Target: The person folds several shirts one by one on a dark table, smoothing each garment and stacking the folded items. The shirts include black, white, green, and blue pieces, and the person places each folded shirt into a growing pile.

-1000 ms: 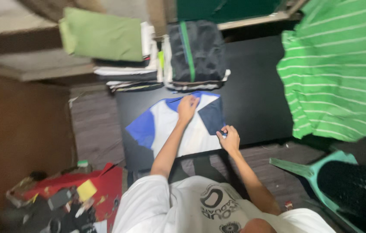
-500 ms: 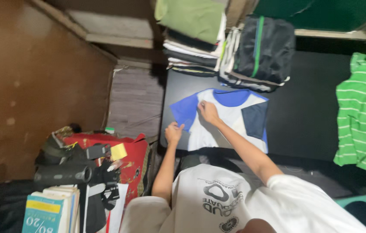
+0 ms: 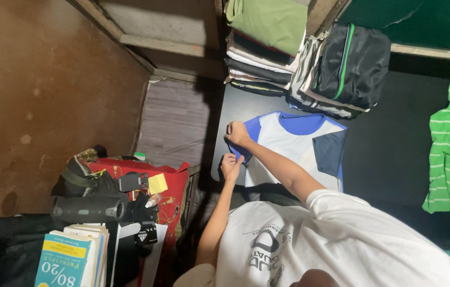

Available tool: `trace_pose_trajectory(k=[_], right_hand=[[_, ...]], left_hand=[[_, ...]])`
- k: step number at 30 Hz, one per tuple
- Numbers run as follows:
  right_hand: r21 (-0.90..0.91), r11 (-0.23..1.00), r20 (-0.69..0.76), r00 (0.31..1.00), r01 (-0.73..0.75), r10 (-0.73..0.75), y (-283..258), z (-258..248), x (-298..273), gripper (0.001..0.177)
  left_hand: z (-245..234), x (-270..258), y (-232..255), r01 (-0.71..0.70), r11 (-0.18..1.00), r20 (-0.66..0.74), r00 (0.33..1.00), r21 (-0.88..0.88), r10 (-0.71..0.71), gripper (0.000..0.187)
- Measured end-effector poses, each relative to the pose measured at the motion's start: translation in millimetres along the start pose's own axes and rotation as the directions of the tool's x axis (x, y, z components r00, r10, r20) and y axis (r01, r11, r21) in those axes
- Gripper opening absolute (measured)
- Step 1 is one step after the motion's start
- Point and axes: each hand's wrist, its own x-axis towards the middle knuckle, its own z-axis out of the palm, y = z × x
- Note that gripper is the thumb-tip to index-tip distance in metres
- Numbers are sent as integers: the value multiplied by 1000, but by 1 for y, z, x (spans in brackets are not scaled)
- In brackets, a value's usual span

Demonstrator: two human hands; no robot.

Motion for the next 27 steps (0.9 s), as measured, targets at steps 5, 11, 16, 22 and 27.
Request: trace_pose_trajectory(k=[5, 11, 16, 22, 27], right_hand=[[289, 954, -182, 974, -79, 135, 17, -23, -5, 27], [469, 836, -153, 906, -286, 395, 60, -74, -34, 27], [433, 825, -208, 851, -362, 482, 84, -102, -57, 29], [379, 858, -406, 771, -346, 491, 110, -127, -101, 34], [443, 816, -590, 564, -371, 578, 147, -158, -203, 21]], left_hand=[[2, -9, 16, -225, 974, 51, 973, 35, 223, 34], [23, -34, 42, -503, 825, 272, 857, 258, 437, 25], [46, -39, 44, -699, 607, 504, 705, 378, 499, 21], [73, -51, 35, -841, 357, 746, 531, 406, 402, 36], [89, -58, 48, -809, 484, 791, 520, 335, 322, 28]])
